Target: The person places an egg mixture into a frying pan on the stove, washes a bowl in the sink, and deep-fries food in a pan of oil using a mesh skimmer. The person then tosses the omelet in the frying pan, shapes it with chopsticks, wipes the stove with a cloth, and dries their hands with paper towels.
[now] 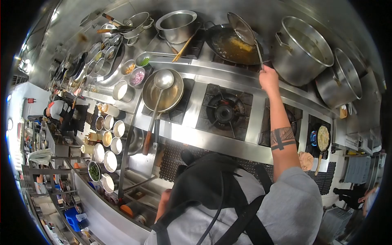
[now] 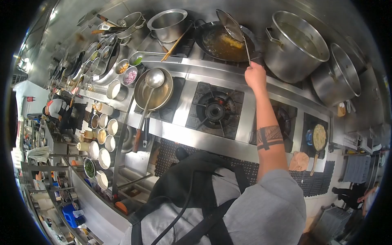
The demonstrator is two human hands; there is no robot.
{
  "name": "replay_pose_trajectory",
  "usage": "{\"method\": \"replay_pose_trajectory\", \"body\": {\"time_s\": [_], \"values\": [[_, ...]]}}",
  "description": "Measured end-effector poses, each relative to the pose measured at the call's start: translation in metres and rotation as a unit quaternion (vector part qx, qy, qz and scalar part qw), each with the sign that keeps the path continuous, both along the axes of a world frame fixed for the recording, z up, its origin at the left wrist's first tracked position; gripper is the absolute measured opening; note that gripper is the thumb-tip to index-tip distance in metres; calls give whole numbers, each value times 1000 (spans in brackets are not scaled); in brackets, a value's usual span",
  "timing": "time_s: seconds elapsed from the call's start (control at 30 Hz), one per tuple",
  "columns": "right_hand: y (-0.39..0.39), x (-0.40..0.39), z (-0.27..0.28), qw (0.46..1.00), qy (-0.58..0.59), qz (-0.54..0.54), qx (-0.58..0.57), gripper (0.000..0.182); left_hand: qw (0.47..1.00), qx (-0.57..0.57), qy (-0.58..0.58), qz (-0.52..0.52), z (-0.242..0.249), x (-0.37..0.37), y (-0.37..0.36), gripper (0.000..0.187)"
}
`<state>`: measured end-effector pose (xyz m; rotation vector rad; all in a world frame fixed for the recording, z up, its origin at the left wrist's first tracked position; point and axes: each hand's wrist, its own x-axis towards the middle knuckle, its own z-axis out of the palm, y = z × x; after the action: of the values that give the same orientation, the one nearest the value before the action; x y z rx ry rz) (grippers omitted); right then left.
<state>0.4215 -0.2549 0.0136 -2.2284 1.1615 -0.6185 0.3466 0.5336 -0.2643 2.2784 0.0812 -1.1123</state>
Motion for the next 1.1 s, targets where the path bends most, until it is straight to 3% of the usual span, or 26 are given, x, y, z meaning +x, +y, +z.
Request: {"method": "replay_pose_trajectory", "body": {"time_s": [0.07, 0.1, 0.2, 0.3, 0.43, 0.5, 0.6, 0.67, 0.73, 0.87, 0.97, 1.03, 1.07, 1.1], "values": [[9, 3, -4, 999, -26, -15, 16, 34, 997, 23, 57, 54, 18, 1, -14, 41], [21, 2, 16, 992, -9, -28, 123, 35, 997, 23, 56, 51, 10, 2, -9, 41], [27, -4, 19, 984, -44, -29, 170, 36, 997, -49, 55, 28, -11, 3, 6, 40], [27, -8, 12, 994, -60, -35, 81, 35, 998, -54, 26, 2, -9, -2, 5, 39], [22, -4, 8, 994, -39, -33, 93, 34, 997, -62, 34, 13, -23, 0, 13, 38], [20, -1, 11, 985, -18, -24, 169, 34, 996, -87, 20, -4, -31, 1, 16, 38], [29, -5, 24, 985, -63, -40, 153, 33, 995, -98, 19, -5, -31, -4, 15, 40], [33, -1, 20, 989, -71, -44, 126, 33, 998, -21, 58, 6, -9, -3, 2, 40], [27, 2, 12, 990, -85, -52, 96, 32, 998, -28, 52, 15, -18, -7, 7, 40], [24, 5, 6, 985, -23, -16, 170, 36, 997, -51, 45, 21, -36, -8, 17, 40], [26, 3, -2, 993, -32, -26, 107, 37, 999, -14, 25, 13, -11, -12, 5, 40], [22, 4, -22, 998, -61, -25, 8, 37, 999, -26, 32, 19, -22, -13, 12, 40], [24, 4, -21, 998, -62, -27, 7, 37, 998, -38, 38, 25, -28, -13, 15, 39], [30, 5, -19, 994, -67, -28, 87, 37, 998, -39, 37, 24, -31, -13, 16, 39]]}}
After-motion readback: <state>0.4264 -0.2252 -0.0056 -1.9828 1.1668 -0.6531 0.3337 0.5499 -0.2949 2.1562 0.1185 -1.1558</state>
